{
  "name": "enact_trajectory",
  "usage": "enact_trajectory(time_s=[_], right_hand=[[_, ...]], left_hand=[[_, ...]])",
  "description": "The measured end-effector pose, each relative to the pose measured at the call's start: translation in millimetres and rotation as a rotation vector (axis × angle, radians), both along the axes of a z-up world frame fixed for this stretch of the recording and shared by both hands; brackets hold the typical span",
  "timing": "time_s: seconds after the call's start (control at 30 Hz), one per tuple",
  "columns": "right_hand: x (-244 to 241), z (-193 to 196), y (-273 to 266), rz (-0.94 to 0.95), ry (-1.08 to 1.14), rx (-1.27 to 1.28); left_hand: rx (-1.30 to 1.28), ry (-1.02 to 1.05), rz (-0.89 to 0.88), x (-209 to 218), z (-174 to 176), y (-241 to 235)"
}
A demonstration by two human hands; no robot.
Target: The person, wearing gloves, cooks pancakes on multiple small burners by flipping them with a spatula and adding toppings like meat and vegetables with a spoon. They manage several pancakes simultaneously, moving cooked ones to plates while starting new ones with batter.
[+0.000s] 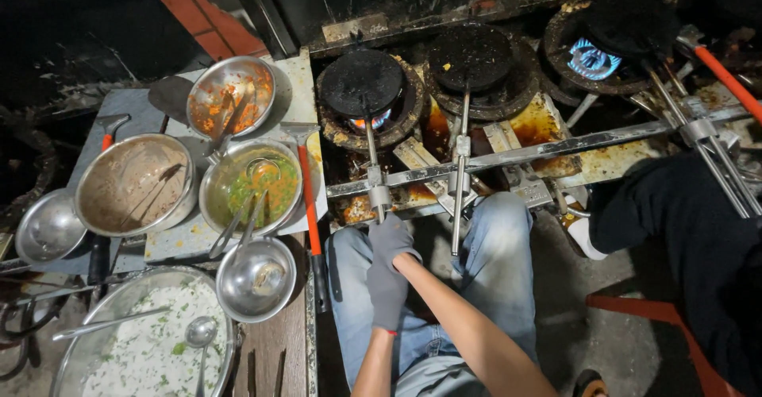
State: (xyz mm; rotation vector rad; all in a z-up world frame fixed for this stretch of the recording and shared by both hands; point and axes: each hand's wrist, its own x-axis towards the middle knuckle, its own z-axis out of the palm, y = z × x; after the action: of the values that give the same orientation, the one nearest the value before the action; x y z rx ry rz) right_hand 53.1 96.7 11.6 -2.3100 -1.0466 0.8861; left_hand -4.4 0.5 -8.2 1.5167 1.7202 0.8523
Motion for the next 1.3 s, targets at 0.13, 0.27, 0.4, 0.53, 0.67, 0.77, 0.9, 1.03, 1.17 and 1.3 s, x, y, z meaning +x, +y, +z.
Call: enact_trajectory(time_s=[0.13, 0.27, 0.4, 0.53, 0.67, 0.77, 0.9, 1.03, 1.17, 1.3], right_hand=[[1, 0, 0, 0.027, -0.03, 0.007], [2, -1, -1, 0.045, -0.032, 0.063], [3, 0, -3, 0.043, -0.004, 0.047], [2, 3, -2, 0.036, -0.006, 0.026], [3, 6, -3, 0.047, -0.011, 0.032], [3, 6, -2, 0.03, 0.009, 0.041], [3, 9, -3, 0.035, 0.015, 0.029], [2, 10, -3, 0.03, 0.003, 0.04], [4, 10, -3, 0.038, 0.03, 0.035], [3, 8, -5, 0.042, 0.015, 0.072]], left_hand=[[0.058, 0.041, 0.003, 2, -7, 0], [0.116, -0.021, 0.005, 2, -7, -2], [0.072, -0.017, -0.001, 2, -4, -1], [0.048, -0.025, 0.004, 3, 4, 0], [0.032, -0.041, -0.001, 2, 8, 0], [0.031, -0.032, 0.004, 3, 4, 0], [0.033, -0.029, 0.013, 4, 2, 0], [-0.006, -0.006, 0.019, 4, 9, 0], [0.049, -0.06, 0.013, 4, 18, 0], [0.053, -0.058, 0.02, 4, 17, 1]])
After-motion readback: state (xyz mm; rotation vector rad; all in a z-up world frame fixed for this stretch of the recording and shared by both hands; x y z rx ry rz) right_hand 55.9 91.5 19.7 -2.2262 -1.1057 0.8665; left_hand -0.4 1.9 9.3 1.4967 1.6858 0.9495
